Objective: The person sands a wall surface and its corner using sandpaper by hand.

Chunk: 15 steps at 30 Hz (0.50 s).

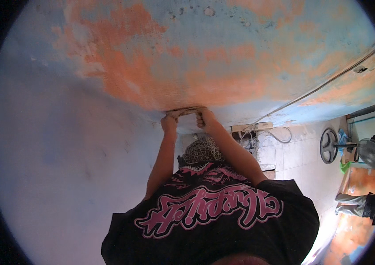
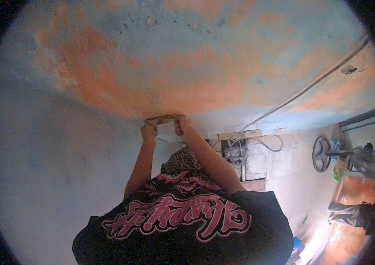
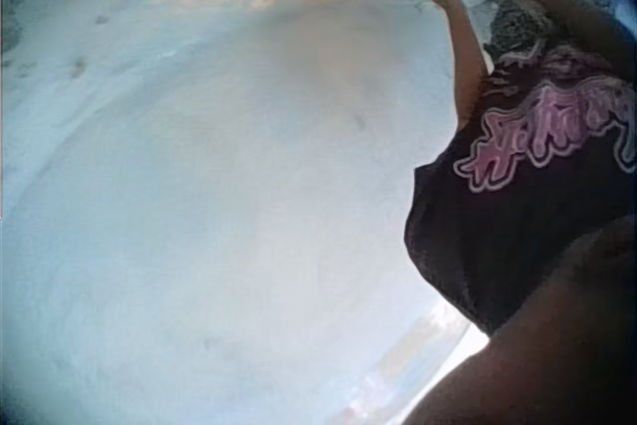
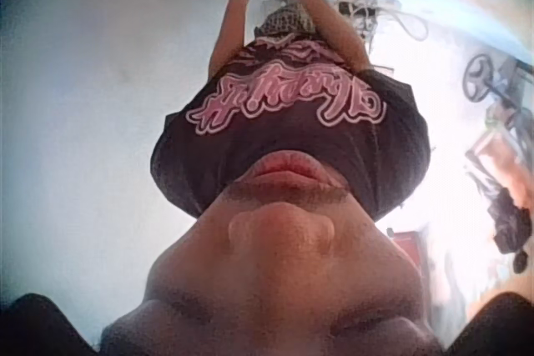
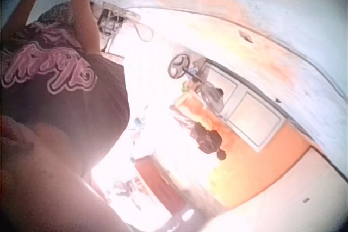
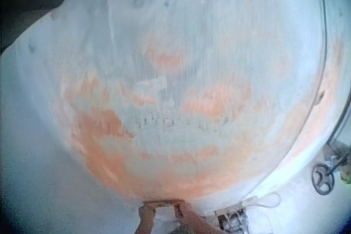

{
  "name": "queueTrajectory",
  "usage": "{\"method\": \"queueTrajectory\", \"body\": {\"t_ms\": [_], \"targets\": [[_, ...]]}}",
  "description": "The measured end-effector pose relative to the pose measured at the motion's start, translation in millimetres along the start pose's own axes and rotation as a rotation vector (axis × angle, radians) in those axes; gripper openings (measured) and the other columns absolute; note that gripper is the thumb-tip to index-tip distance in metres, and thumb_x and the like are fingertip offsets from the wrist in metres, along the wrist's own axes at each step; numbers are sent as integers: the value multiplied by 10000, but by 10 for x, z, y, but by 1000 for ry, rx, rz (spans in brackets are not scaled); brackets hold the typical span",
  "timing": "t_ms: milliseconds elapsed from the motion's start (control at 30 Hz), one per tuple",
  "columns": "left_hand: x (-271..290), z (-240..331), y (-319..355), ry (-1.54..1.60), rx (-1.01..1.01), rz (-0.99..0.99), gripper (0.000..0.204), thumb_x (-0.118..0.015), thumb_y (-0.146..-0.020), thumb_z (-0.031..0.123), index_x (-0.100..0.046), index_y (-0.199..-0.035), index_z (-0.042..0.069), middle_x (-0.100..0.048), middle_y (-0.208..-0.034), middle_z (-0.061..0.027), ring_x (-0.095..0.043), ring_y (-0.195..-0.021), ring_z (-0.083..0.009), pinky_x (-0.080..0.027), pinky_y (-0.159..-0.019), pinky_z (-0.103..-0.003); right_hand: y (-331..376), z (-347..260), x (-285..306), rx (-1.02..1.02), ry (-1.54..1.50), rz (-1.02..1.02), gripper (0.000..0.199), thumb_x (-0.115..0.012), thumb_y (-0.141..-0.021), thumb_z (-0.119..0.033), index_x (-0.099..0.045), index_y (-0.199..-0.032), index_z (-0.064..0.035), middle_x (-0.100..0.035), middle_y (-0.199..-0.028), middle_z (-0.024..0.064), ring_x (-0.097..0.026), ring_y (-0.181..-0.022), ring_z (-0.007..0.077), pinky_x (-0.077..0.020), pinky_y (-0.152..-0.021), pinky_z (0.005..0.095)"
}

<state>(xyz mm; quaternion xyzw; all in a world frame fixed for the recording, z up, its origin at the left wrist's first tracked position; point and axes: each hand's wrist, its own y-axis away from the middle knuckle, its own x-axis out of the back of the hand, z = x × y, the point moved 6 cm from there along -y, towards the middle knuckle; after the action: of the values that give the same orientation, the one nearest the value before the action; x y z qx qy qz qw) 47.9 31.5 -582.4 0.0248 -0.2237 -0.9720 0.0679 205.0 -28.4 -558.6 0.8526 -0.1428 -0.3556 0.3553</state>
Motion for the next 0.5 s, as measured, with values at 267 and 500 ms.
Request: {"method": "queueTrajectory", "body": {"t_ms": [267,500], "targets": [[-559,54,392,-132,52,-274,141,-526,-716,165,-577,-703,34,-521,-591,-71,-467,-460,-139,-367,-405,-264,343,-301,405,131,-234,50,220,-411,-789,-244,-361,-595,-153,-237,-412,-64,-208,-317,67,-174,-303,203],[-210,49,233,-199,-87,-142,200,-492,-750,188,-526,-613,47,-480,-545,-61,-440,-436,-147,-333,-378,-292,278,-188,235,79,-135,-26,265,-481,-777,-253,-340,-582,-143,-264,-445,-58,-239,-339,76,-196,-319,210]]}}
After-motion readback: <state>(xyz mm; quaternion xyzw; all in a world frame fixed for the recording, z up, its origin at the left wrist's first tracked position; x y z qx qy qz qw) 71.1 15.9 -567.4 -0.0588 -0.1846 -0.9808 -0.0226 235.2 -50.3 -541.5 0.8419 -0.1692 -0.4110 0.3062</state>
